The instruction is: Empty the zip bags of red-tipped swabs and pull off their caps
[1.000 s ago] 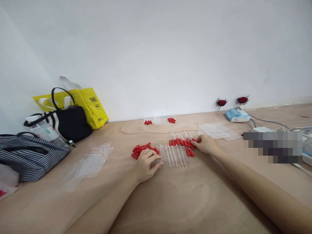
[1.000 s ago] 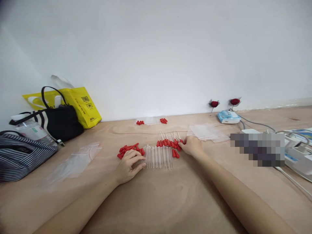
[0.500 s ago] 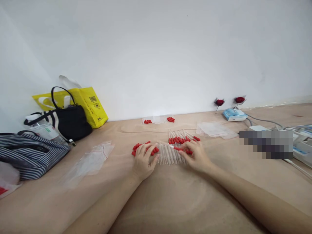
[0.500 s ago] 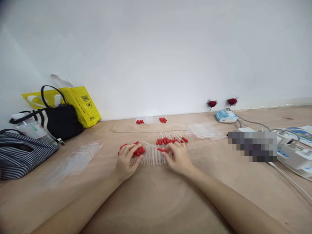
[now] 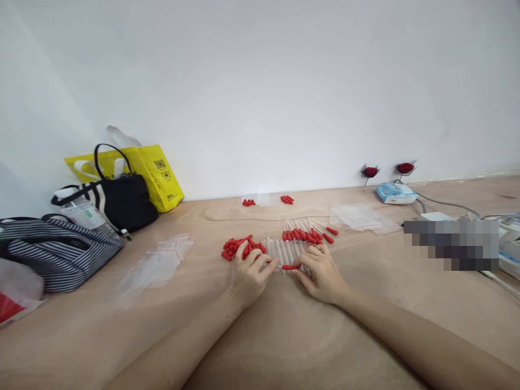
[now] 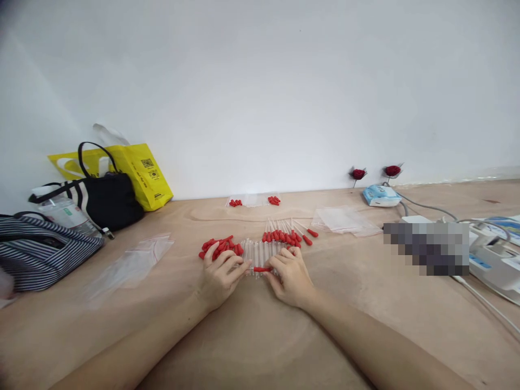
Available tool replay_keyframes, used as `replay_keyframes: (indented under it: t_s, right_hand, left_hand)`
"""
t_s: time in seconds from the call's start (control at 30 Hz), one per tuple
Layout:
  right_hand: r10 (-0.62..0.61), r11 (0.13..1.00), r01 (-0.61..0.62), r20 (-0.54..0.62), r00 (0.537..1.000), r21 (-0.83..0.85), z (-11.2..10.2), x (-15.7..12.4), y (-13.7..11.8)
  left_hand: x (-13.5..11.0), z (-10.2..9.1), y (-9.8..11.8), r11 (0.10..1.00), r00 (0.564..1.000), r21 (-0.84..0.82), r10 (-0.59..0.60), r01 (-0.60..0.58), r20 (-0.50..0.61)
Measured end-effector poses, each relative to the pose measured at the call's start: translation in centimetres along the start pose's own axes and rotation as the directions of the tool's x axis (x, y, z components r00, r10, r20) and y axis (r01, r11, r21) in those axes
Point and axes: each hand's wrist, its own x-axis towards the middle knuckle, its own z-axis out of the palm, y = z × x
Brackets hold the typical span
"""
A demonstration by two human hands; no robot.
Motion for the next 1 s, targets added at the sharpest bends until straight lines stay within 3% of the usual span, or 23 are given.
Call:
replay_keyframes:
  t_s: [0.17,0.37,0.53,0.73,1.0]
  right_hand:
    - [-0.011,0.999,0.009,-0.066,0.998,-0.032,0.5,0.0,0.2]
    - [-0.098,0.993,0.086,-0.164,0.982,-0.077,1.3,0.0,0.7]
    - [-0.143,0.984,0.125,-0.145,0.979,-0.126,1.4,0.1,0.5]
    - [-0.134,0.980,0.127,-0.038,0.990,-0.153,0.9,-0.1,0.3]
    - [-0.174,0.980,0.168,-0.048,0.984,-0.104,0.5,-0.3,0.1]
  left_hand:
    - [0.1,0.2,0.4,0.999,0.998,-0.045,-0.005,0.009,0.069]
    - [-0.2,0.5,0.6,0.996,0.997,-0.090,-0.018,0.025,0.072]
    - [-0.2,0.4,0.5,0.995,0.997,-0.102,-0.010,0.018,0.082]
    - [0.1,-0.2,0.3,0.994,0.992,-0.092,-0.044,0.055,0.119]
    - [0.0,-0.3,0.4,0.995,0.993,-0.091,-0.034,0.044,0.111]
